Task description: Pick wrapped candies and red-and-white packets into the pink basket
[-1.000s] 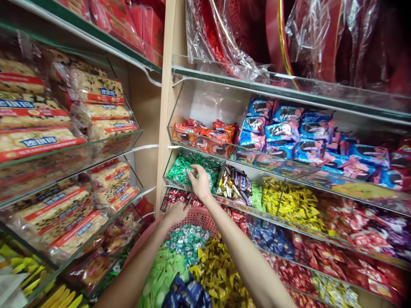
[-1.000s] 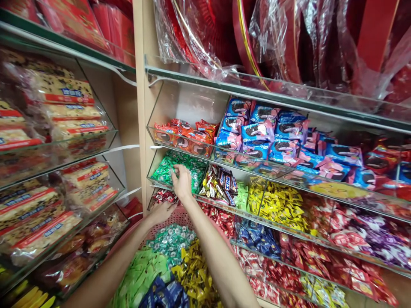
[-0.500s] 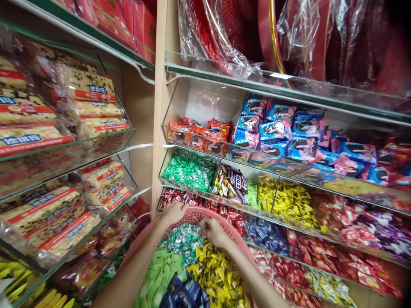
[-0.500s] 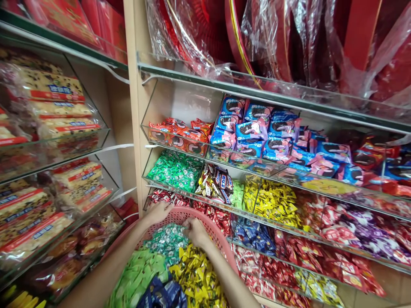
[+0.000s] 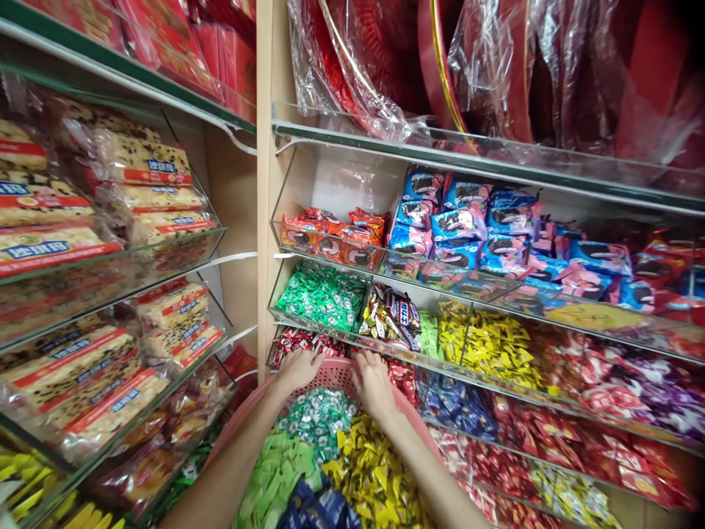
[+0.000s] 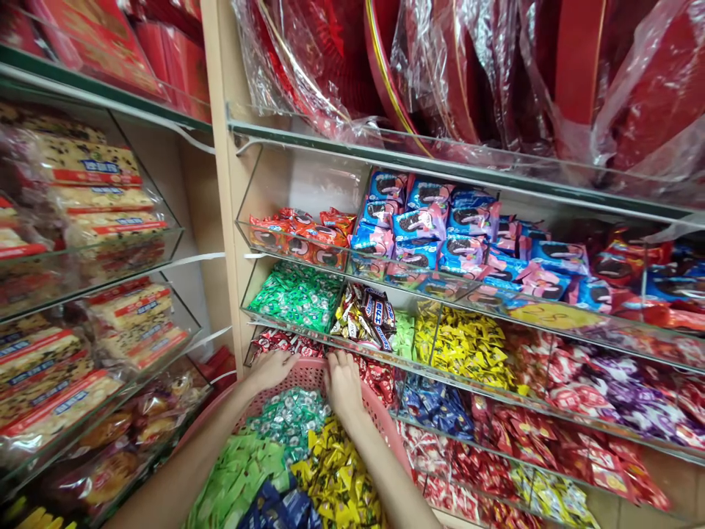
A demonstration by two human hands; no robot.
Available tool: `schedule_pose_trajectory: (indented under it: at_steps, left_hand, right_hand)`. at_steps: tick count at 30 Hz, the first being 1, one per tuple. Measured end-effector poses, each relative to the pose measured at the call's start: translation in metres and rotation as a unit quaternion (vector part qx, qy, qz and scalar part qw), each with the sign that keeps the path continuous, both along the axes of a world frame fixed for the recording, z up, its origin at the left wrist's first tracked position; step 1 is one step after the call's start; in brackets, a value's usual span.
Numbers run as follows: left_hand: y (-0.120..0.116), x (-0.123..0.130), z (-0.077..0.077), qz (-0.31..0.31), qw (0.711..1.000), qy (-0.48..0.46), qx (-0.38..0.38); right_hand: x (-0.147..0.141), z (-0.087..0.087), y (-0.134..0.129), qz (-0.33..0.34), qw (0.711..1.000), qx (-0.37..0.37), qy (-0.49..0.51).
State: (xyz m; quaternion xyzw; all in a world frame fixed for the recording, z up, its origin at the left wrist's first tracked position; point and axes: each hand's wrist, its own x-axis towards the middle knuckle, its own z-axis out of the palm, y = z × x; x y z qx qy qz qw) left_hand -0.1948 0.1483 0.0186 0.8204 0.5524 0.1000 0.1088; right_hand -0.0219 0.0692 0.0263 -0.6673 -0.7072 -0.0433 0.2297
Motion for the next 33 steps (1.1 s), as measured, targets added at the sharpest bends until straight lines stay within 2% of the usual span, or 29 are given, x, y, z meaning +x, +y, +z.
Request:
schedule_pose_trajectory:
  at_steps: [9, 20, 23, 26, 28, 31, 33]
  left_hand:
    - [-0.011, 0.003, 0.004, -0.004, 1.0, 0.005, 0.004]
    - [-0.016, 0.002, -0.001, 0.003, 1.0, 0.001, 0.003]
    - [-0.013, -0.002, -0.003, 0.006, 1.0, -0.009, 0.011]
    - [-0.011, -0.007, -0.004, 0.021, 1.0, -0.012, 0.015]
    - [-0.01, -0.011, -0.005, 0.019, 1.0, -0.006, 0.01]
    - [-0.009, -0.017, -0.006, 0.012, 1.0, -0.005, -0.008]
    - [-0.009, -0.019, -0.007, 0.02, 1.0, -0.015, -0.011]
  right_hand:
    - [0.004, -0.02, 0.004, -0.02, 0.998, -0.061, 0.029]
    - [0.001, -0.022, -0.008, -0.028, 0.996, -0.079, -0.006]
    - [-0.007, -0.002, -0.011, 0.007, 0.994, -0.096, -0.043]
    - [-0.027, 0.039, -0.017, 0.068, 0.988, -0.112, -0.08]
    - [-0.043, 0.069, -0.02, 0.135, 0.977, -0.139, -0.085]
    - [-0.06, 0.104, -0.011, 0.188, 0.973, -0.11, -0.078]
    - [-0.065, 0.117, 0.007, 0.194, 0.976, -0.062, -0.071]
